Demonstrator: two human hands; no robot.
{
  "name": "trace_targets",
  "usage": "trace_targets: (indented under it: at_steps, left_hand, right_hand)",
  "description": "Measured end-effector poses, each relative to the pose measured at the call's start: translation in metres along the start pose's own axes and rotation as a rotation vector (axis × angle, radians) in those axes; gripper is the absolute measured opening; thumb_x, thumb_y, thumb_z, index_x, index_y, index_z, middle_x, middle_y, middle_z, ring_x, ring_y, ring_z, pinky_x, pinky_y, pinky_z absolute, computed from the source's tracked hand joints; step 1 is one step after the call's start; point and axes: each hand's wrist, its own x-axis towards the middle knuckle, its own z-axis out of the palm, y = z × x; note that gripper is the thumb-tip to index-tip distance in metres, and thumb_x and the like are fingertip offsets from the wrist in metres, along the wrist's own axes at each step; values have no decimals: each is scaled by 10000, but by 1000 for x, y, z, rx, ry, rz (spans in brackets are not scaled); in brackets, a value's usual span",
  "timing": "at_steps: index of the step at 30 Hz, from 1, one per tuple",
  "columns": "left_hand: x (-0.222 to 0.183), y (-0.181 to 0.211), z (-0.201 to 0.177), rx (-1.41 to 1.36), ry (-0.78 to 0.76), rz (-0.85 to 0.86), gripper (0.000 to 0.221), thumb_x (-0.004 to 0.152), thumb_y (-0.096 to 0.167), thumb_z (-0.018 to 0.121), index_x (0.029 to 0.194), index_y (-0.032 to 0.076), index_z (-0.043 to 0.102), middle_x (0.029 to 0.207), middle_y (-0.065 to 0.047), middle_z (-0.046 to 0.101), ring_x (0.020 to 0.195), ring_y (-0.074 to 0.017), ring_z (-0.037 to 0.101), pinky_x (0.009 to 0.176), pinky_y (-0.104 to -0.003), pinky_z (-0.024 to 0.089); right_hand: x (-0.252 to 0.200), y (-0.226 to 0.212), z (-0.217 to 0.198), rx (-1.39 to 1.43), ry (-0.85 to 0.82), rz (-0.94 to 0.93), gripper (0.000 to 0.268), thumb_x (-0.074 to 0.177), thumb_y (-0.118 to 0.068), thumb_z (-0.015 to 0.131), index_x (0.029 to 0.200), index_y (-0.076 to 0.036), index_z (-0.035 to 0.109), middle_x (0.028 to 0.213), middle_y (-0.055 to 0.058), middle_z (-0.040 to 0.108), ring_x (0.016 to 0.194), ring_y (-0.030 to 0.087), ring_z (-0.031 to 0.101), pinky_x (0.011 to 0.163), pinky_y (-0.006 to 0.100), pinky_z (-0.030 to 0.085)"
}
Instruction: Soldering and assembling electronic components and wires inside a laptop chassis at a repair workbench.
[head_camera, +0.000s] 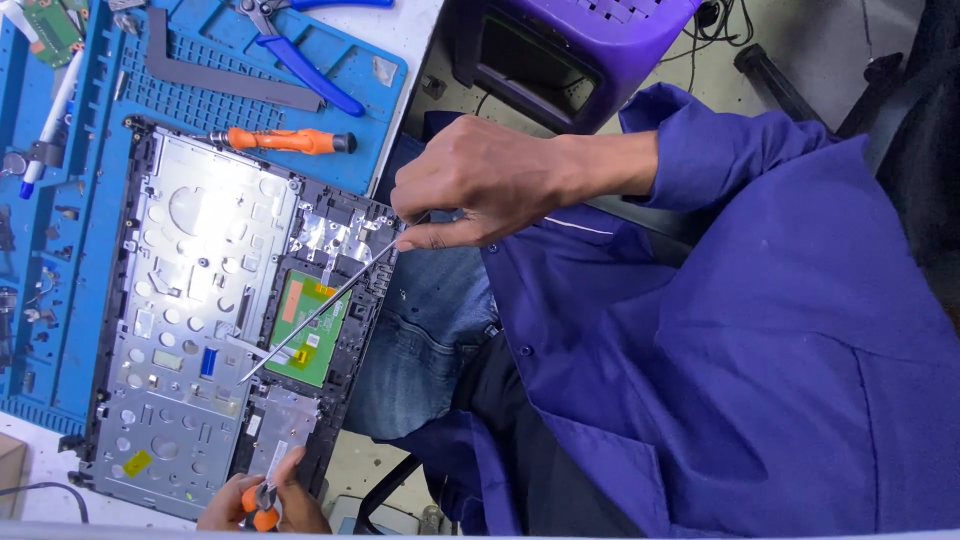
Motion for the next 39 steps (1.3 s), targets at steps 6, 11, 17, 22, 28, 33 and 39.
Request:
trace_targets:
  at_steps: [6, 11, 17, 22, 28, 33, 39]
  left_hand:
    - [16, 32, -16, 120, -165, -148, 604, 932, 480, 840, 670, 38, 522, 531, -83, 403, 509, -216, 301, 552, -347, 279]
    - [24, 50, -19, 69, -178, -183, 575, 944, 396, 858, 669, 29, 511, 544, -82, 372, 517, -210, 301, 549, -341, 283]
    - [13, 40, -9, 91, -90, -96, 540, 933, 393, 902, 797, -12, 572, 647, -113, 472, 595, -250, 404, 601, -366, 338]
    - [2, 13, 1, 113, 16, 28, 542, 964, 412, 902, 871, -36, 611, 701, -129, 523, 630, -272, 481, 648, -376, 397]
    - [4, 17, 0, 63, -11, -16, 585, 989, 392, 875, 745, 15, 500, 615, -93, 411, 550, -247, 358, 605, -386, 300]
    - [32, 52, -24, 89, -260, -200, 574, 960, 338, 842, 627, 47, 476, 533, -96, 369, 550, -230, 265, 549, -375, 250]
    - [10, 37, -9, 146, -36, -14, 547, 961, 392, 932, 926, -81, 659, 770, -186, 580, 699, -340, 526, 675, -415, 430]
  right_hand:
    - [3, -4, -7, 1, 54, -14, 34, 965, -51, 631, 950, -56, 602, 822, 74, 549, 649, 273, 513, 578, 400, 393]
    - [5, -2, -9, 10, 85, -55, 39, 1022, -46, 627, 986, -54, 613, 887, 86, 501, 714, 288, 486, 613, 415, 387]
    - [5, -1, -9, 15, 102, -83, 88, 1065, -33, 633, 988, -28, 590, 913, 106, 473, 753, 293, 473, 620, 429, 390]
    - [4, -1, -10, 25, 97, -79, 101, 1069, -38, 650, 994, -31, 584, 927, 105, 478, 783, 288, 499, 622, 420, 404]
    - [-3, -2, -6, -137, 107, -42, 109, 1124, -240, 632, 1176, -158, 683, 799, 17, 445, 516, 194, 378, 455, 338, 256]
    - [0, -3, -8, -108, 123, -27, 331, 1112, -284, 656, 851, -97, 573, 775, 46, 464, 644, 246, 470, 544, 391, 336]
    - [4, -8, -14, 5, 130, -26, 339, 1085, -285, 674, 843, -89, 541, 802, 60, 457, 699, 256, 438, 581, 401, 334]
